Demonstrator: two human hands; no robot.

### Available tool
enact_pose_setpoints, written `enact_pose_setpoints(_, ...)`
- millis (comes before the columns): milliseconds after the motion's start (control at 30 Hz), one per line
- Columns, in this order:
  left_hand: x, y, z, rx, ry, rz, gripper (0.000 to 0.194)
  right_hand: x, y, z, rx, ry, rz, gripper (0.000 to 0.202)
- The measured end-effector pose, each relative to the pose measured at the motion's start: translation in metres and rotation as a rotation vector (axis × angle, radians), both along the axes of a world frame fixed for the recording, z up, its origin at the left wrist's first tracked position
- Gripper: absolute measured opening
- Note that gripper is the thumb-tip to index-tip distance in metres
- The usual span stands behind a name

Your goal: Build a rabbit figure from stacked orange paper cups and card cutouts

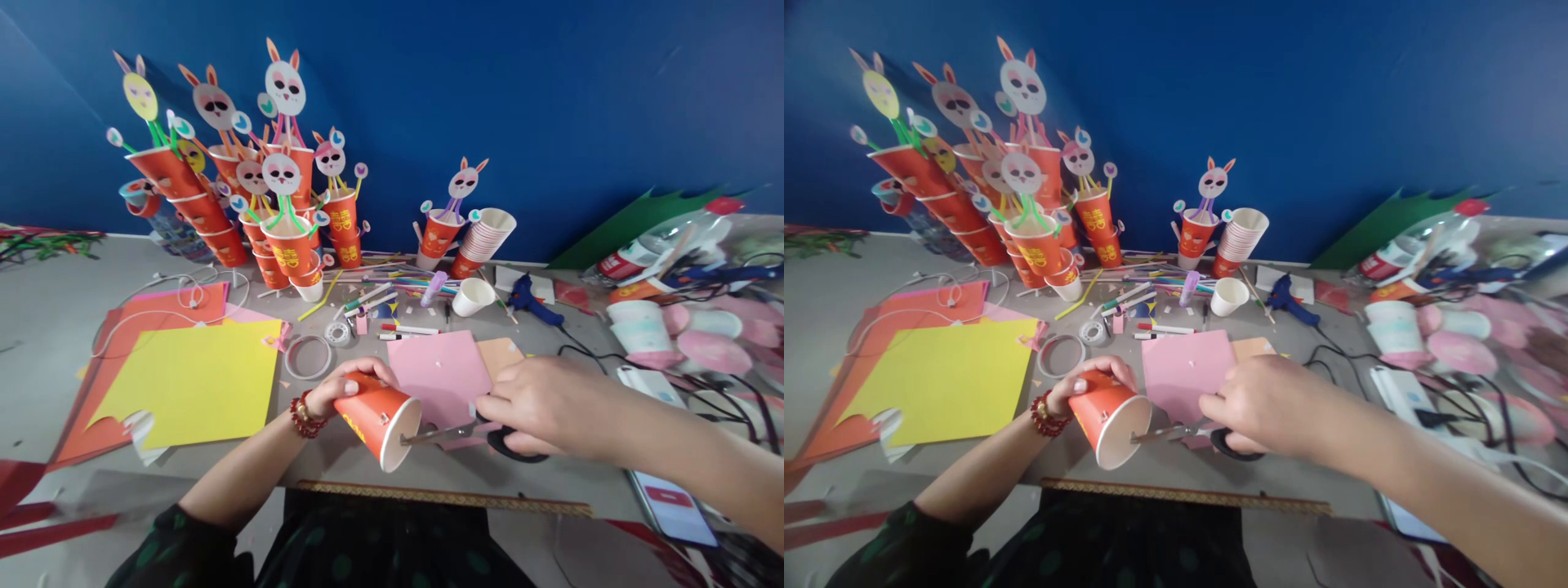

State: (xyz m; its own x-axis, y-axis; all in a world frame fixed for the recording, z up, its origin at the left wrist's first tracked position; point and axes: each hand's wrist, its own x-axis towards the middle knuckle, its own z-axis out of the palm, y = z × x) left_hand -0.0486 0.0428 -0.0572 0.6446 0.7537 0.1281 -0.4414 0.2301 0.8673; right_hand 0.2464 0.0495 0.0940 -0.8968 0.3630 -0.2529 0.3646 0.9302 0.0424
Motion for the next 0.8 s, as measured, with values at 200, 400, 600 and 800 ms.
enact_pose_setpoints(200,0.0021,-0.0003,0.0026,0.005,0.003,-0.018,0.053,0.0,0.0018,0.0008,-0.016,0.033,0.045,0.016)
enact_pose_setpoints(400,-0.0006,0.0015,0.0006,-0.002,0.002,0.026,0.054,0.0029,0.0,-0.0036,0.01,0.004,-0.004,0.017)
enact_pose_setpoints(600,-0.0016,0.0014,-0.0018,0.005,0.003,0.047,0.053,0.0026,-0.0021,-0.0041,-0.026,-0.002,-0.042,0.018)
enact_pose_setpoints(800,-0.0006,0.0009,-0.0006,0.014,-0.003,0.035,0.053,0.0028,-0.0042,-0.0038,-0.012,0.007,-0.052,0.019)
